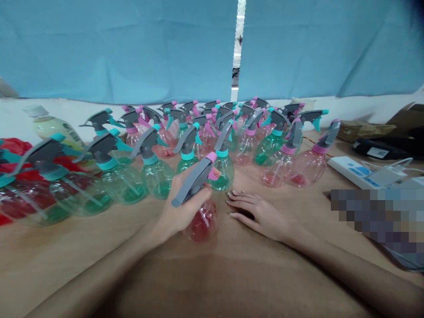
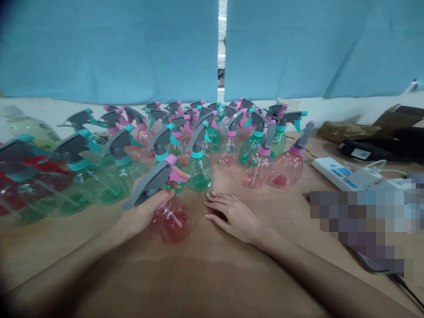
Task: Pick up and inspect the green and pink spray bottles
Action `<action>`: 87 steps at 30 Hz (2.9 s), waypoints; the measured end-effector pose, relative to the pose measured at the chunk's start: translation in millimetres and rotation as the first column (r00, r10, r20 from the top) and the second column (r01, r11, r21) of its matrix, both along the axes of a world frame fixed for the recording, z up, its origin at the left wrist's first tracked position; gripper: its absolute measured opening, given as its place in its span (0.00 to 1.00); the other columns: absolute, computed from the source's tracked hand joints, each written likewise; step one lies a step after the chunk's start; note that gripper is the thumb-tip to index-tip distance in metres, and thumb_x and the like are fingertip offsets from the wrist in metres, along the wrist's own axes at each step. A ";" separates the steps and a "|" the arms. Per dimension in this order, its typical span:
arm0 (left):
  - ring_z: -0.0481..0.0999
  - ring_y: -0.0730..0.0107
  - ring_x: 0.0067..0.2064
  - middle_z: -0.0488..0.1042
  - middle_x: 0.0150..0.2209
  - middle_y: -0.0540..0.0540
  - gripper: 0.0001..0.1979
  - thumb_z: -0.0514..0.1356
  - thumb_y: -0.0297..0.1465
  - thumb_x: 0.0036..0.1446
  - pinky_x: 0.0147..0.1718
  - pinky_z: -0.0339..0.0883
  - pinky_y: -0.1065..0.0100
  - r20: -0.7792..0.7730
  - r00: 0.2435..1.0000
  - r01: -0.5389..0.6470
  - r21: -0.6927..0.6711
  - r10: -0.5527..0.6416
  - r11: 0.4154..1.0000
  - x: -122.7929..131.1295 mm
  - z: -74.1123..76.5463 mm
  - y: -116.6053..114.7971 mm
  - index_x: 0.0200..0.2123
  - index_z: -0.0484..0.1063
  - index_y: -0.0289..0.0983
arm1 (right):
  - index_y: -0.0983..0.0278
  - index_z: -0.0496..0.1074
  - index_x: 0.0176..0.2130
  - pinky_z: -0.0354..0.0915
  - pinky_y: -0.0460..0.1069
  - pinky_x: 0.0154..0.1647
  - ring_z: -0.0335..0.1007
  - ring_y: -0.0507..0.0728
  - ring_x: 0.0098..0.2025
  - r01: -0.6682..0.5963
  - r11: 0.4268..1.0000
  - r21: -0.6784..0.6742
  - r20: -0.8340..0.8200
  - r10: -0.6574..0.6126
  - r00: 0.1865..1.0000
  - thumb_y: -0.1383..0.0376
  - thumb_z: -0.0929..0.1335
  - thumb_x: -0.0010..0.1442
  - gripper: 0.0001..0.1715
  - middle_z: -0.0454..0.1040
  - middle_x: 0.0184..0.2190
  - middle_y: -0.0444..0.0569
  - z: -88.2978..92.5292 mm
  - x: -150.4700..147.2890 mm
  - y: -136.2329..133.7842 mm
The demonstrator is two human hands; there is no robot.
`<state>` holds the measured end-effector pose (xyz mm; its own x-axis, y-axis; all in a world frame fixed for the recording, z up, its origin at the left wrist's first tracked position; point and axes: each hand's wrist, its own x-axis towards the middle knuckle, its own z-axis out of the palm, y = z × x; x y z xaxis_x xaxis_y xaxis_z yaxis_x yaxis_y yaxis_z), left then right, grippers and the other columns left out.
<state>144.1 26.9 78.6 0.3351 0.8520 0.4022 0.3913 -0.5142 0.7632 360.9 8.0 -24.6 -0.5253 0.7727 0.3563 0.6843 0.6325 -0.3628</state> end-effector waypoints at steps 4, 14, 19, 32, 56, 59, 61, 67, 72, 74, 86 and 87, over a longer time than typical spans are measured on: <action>0.69 0.67 0.29 0.69 0.28 0.52 0.08 0.55 0.28 0.49 0.30 0.64 0.65 0.016 1.000 0.018 0.002 -0.018 1.000 0.5 -4.1 -0.2 0.34 0.68 0.43 | 0.61 0.67 0.54 0.57 0.56 0.59 0.60 0.57 0.58 0.009 1.000 0.003 0.027 -0.009 1.000 0.57 0.61 0.64 0.21 0.71 0.52 0.48 0.4 -0.2 -0.3; 0.70 0.66 0.30 0.69 0.28 0.51 0.08 0.55 0.29 0.49 0.32 0.65 0.64 0.028 1.000 0.011 -0.030 -0.010 1.000 1.7 -1.7 -1.7 0.35 0.67 0.42 | 0.59 0.66 0.54 0.57 0.58 0.59 0.61 0.58 0.58 0.000 1.000 0.008 0.006 0.000 1.000 0.58 0.61 0.64 0.21 0.71 0.52 0.48 0.7 -0.3 -0.9; 0.69 0.67 0.31 0.68 0.28 0.51 0.07 0.55 0.28 0.50 0.34 0.66 0.64 0.046 0.999 0.011 -0.036 -0.009 0.999 1.0 -3.2 -2.1 0.34 0.67 0.42 | 0.59 0.66 0.54 0.57 0.57 0.59 0.60 0.57 0.58 -0.003 1.000 0.006 0.000 0.003 1.000 0.58 0.61 0.64 0.21 0.71 0.51 0.48 1.4 -0.5 -1.1; 0.69 0.66 0.33 0.70 0.32 0.50 0.10 0.54 0.29 0.54 0.38 0.65 0.64 0.038 0.999 0.039 -0.023 -0.038 0.999 0.2 -7.3 0.8 0.40 0.69 0.44 | 0.59 0.66 0.55 0.58 0.57 0.59 0.61 0.57 0.58 0.017 1.000 0.015 0.022 -0.018 1.000 0.57 0.60 0.64 0.21 0.71 0.52 0.48 3.0 -1.6 -2.2; 0.70 0.67 0.32 0.67 0.28 0.52 0.04 0.56 0.31 0.54 0.38 0.64 0.63 0.049 0.999 0.023 -0.063 -0.019 0.998 0.2 -7.5 0.2 0.35 0.67 0.42 | 0.60 0.67 0.54 0.57 0.57 0.60 0.60 0.57 0.59 0.008 1.000 -0.002 0.027 -0.008 1.000 0.57 0.60 0.64 0.21 0.70 0.53 0.48 1.1 0.0 -0.3; 0.71 0.66 0.34 0.68 0.28 0.51 0.05 0.56 0.32 0.54 0.36 0.65 0.64 0.055 0.998 0.021 -0.073 -0.017 0.997 0.4 -6.6 -0.1 0.36 0.68 0.42 | 0.60 0.66 0.54 0.57 0.57 0.59 0.60 0.57 0.58 0.011 1.000 -0.003 0.018 -0.011 1.000 0.56 0.60 0.64 0.22 0.70 0.53 0.48 0.0 0.0 -0.2; 0.72 0.66 0.34 0.69 0.29 0.51 0.08 0.56 0.32 0.54 0.33 0.66 0.66 0.050 0.998 0.028 -0.080 -0.024 0.996 0.2 -5.8 -0.4 0.39 0.69 0.43 | 0.60 0.66 0.55 0.57 0.57 0.60 0.60 0.57 0.58 0.010 1.000 -0.003 0.017 -0.010 1.000 0.56 0.60 0.64 0.22 0.70 0.53 0.48 -0.4 -0.2 -0.3; 0.71 0.67 0.32 0.71 0.29 0.51 0.09 0.56 0.30 0.52 0.33 0.65 0.65 0.059 0.998 0.032 -0.052 -0.028 0.998 -1.1 -5.5 -0.5 0.39 0.70 0.42 | 0.61 0.67 0.54 0.56 0.55 0.60 0.60 0.56 0.58 0.009 1.000 0.003 0.029 -0.009 1.000 0.57 0.60 0.64 0.21 0.70 0.53 0.48 -0.6 -0.4 -0.7; 0.68 0.69 0.28 0.69 0.27 0.52 0.09 0.55 0.28 0.50 0.28 0.62 0.67 0.040 0.996 0.084 -0.014 -0.084 0.996 -1.7 -4.3 -0.4 0.37 0.70 0.42 | 0.61 0.67 0.53 0.56 0.55 0.60 0.60 0.56 0.58 0.013 1.000 0.014 0.028 -0.013 1.000 0.57 0.60 0.64 0.21 0.71 0.52 0.48 -1.8 -0.1 -0.8; 0.65 0.72 0.25 0.66 0.24 0.54 0.08 0.55 0.28 0.50 0.25 0.59 0.69 0.042 0.994 0.099 -0.021 -0.098 0.995 -2.1 -4.8 0.2 0.35 0.69 0.42 | 0.61 0.67 0.53 0.57 0.55 0.60 0.60 0.56 0.58 0.012 1.000 0.011 0.034 -0.013 0.999 0.57 0.60 0.64 0.21 0.71 0.52 0.47 -2.0 -0.1 -0.9; 0.57 0.74 0.22 0.56 0.21 0.55 0.03 0.54 0.26 0.47 0.21 0.55 0.69 0.034 0.996 0.074 0.054 -0.076 0.996 -0.1 -2.0 -0.8 0.27 0.63 0.41 | 0.60 0.67 0.54 0.58 0.57 0.58 0.61 0.58 0.58 0.012 1.000 0.020 0.026 -0.012 1.000 0.57 0.60 0.64 0.21 0.71 0.52 0.48 -0.6 -0.4 -1.1; 0.58 0.74 0.22 0.58 0.22 0.55 0.03 0.54 0.26 0.47 0.22 0.56 0.69 0.035 0.996 0.078 0.064 -0.080 0.995 0.0 -1.2 -0.9 0.27 0.64 0.41 | 0.60 0.67 0.54 0.58 0.57 0.59 0.60 0.58 0.58 0.014 1.000 0.019 0.029 -0.015 0.999 0.57 0.60 0.64 0.21 0.71 0.52 0.48 -0.5 -0.5 -1.2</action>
<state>144.1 26.0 77.4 0.3842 0.7960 0.4678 0.3190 -0.5899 0.7417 360.4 6.8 -25.1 -0.5244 0.7738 0.3554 0.7035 0.6288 -0.3311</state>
